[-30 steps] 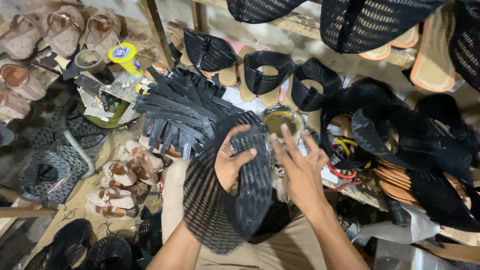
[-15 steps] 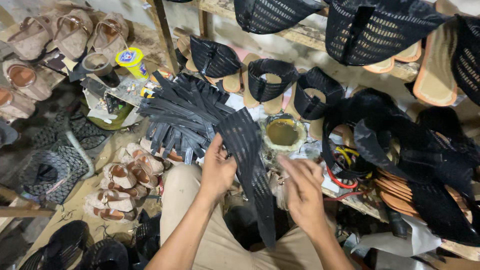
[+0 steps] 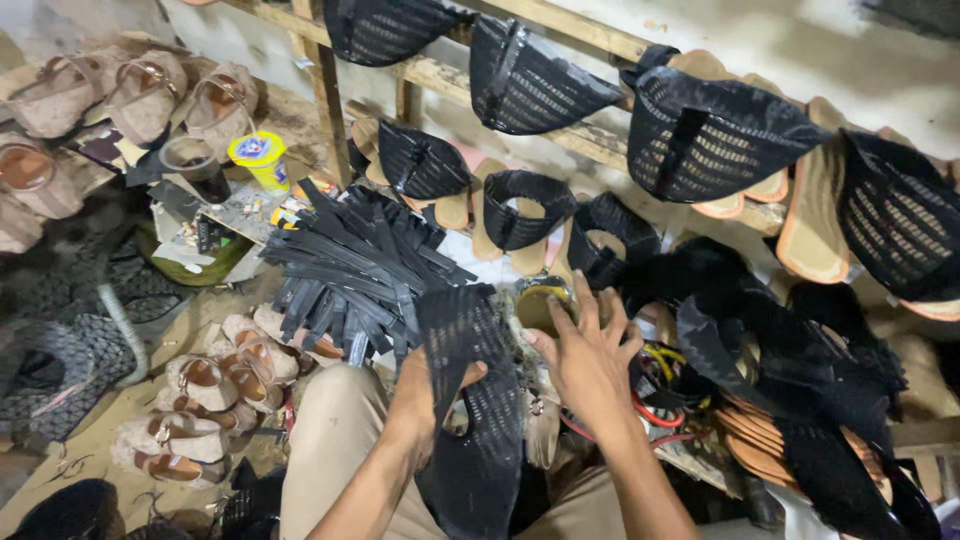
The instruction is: The person sits on the floor of a shoe workshop and applies glue by hand from an open bowl onto black mesh shoe upper components. They spread the glue over the surface, press and fold the material, and set the treated pieces aside with other finished uppers.
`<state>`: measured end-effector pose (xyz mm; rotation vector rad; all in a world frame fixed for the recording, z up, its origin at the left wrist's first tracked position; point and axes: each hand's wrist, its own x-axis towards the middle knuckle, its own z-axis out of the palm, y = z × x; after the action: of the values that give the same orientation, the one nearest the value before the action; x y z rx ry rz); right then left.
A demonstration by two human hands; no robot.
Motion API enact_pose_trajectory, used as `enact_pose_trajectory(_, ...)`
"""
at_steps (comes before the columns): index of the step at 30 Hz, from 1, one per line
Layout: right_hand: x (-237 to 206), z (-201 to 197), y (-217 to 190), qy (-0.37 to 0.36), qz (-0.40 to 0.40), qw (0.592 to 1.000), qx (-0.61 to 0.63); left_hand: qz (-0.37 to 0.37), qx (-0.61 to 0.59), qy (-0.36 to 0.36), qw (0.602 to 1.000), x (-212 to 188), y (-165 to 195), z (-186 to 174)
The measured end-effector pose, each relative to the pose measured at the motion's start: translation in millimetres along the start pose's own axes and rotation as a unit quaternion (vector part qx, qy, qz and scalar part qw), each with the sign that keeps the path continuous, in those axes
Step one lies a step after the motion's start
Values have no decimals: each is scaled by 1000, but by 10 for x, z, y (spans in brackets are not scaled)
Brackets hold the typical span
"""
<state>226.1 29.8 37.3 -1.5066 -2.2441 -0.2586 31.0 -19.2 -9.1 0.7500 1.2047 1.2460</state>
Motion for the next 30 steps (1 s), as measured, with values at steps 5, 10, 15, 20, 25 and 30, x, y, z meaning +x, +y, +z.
enact_pose_trajectory(5, 53, 87, 62, 5, 45, 999, -28, 44, -155, -56, 985, 19, -1, 3)
enact_pose_trajectory(10, -190, -13, 60, 16, 56, 985, 162, 32, -115, -42, 992, 69, 89, 20)
enact_pose_trajectory(15, -289, -75, -33, 14, -42, 986, 160, 24, -32, -64, 997, 79, 148, 103)
enact_pose_trajectory(20, -250, -99, -35, 38, -49, 994, 86, -19, 66, -66, 995, 55, 157, 128)
enact_pose_trajectory(25, -306, -46, 12, 21, -65, 990, 127, -30, -170, -88, 981, 82, 106, 118)
enact_pose_trajectory(30, -530, -16, 2, 59, -44, 977, 202, 12, -230, -69, 971, 166, 72, 118)
